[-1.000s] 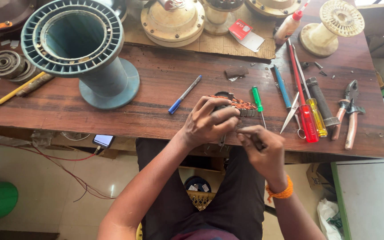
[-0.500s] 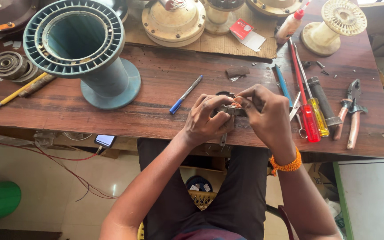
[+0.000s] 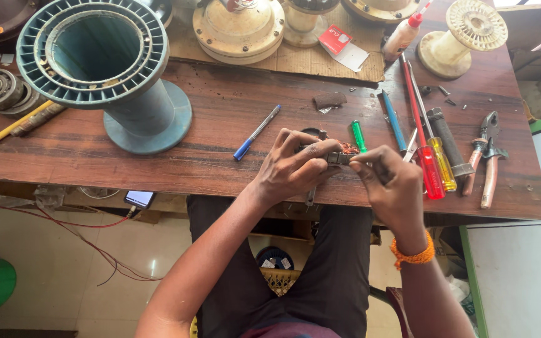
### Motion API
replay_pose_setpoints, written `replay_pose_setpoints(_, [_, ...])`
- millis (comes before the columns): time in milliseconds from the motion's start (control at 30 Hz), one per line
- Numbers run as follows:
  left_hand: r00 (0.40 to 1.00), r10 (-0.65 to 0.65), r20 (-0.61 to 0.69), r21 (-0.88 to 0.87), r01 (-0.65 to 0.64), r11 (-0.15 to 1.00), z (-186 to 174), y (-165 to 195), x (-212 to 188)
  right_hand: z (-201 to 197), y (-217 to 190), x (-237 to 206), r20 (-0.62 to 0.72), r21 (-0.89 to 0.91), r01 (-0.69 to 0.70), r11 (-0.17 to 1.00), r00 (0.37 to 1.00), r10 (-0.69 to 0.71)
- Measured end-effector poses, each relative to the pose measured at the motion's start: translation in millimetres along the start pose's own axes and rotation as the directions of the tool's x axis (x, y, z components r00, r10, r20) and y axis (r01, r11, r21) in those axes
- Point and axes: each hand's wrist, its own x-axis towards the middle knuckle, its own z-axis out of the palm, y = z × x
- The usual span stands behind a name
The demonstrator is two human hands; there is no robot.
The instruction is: The person sits at a workbench and reworks the copper wire coil of a small electric motor armature, holding the armature in one hand while guiding and pressing the copper windings with the other, turning the armature to work around it. Various screwdrivers, pliers and other hand tools lie on the bench around the work.
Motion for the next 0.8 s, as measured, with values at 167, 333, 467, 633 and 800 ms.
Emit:
replay_pose_setpoints(167, [0.999,0.043,0.029,0.084,-0.045,0.995,-5.3,2.0,1.5,13.4,0.5,-13.7,-0.05,0.084,0.026,0.996,0.999,-0.022])
replay_pose_setpoints(333, [0.998,0.052,0.032,0.088,-0.054,0.995,-5.7,1.2,1.6,18.2,10.6,-12.7,-0.019,0.266,-0.01,0.964,1.0,0.015])
replay_pose_setpoints(467, [0.999,0.024,0.022,0.048,-0.025,0.999,-1.2,-0.7,-0.8,16.1,18.1,-12.1,0.009,0.301,-0.056,0.952,0.998,0.056])
replay_pose_setpoints(633, [1.0,-0.027,0.008,-0.003,0.027,1.0,3.5,-1.2,-3.1,13.6,21.9,-11.7,0.041,0.34,-0.093,0.936,0.996,0.084])
replay_pose_setpoints(800, [1.0,0.014,0.01,0.027,-0.014,1.0,-0.1,-2.0,-3.9,10.6,21.1,-14.7,0.062,0.299,-0.135,0.945,0.991,0.122])
